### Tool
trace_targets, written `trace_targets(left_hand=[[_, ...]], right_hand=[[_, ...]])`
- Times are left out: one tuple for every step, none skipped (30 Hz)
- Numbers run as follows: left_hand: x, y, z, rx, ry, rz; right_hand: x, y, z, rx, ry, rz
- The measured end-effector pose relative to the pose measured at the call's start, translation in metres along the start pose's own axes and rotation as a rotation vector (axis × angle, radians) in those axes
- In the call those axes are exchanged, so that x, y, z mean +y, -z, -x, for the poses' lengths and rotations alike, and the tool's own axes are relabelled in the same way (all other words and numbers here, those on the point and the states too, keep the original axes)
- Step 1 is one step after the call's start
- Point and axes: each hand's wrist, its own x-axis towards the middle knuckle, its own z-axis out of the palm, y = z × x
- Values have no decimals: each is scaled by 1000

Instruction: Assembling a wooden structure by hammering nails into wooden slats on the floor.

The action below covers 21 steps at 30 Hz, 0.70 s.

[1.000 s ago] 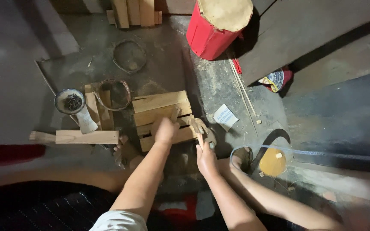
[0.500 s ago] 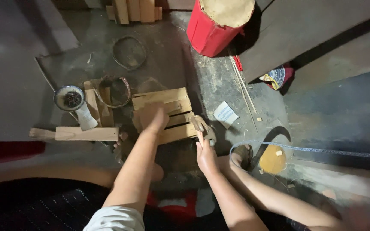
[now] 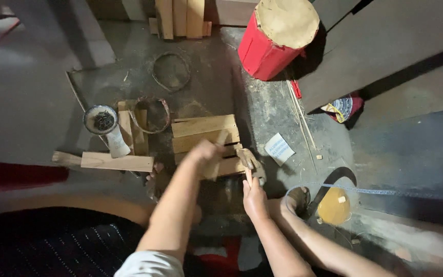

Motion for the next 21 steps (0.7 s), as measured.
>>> trace_targets(left_hand=[[14,27,3,0,-1,1],[25,52,8,129,-75,-24],[37,78,12,257,-150,-49],[48,86,31,261,-151,-50],[58,94,50,282,-169,-34],[69,101,69,300,-189,-16],[62,101,60,301,-193,-15],[53,99,51,270,-160,74],[45,96,43,239,-127,163],[32,89,25,236,-128,164],[19,82,7,190,-89,203],[7,76,-10,145,-50,243],[7,70,-10,144,-52,245],[7,66,-10,96,-77,261],[8,62,-10,47,-101,276],[6,64,-11,47,-103,276],[6,67,-13,59,-145,242],[6,68,-14,71,-189,209],[10,68,-8,71,-192,209],[13,69,-3,24,-252,317],[16,70,3,-24,-312,424]], right_hand=[[0,0,-4,1,1,1],[1,-1,-3,8,12,-9],[3,-3,-3,16,24,-20],[3,-3,-2,17,27,-23],[2,-4,0,19,16,-12],[3,-3,1,24,4,1],[-1,-3,-1,27,7,1],[-1,-3,1,25,3,0],[-2,-3,2,24,0,0],[6,-10,-2,27,-2,2],[14,-18,-6,43,17,25],[22,-25,-11,60,39,48],[32,-34,-13,62,39,50],[42,-43,-17,36,73,102],[51,-52,-20,10,108,154],[55,-63,-20,12,108,154],[59,-73,-19,109,261,327],[63,-82,-20,210,412,501],[61,-80,-19,214,412,502],[59,-79,-18,59,356,473],[58,-77,-16,-94,299,442]])
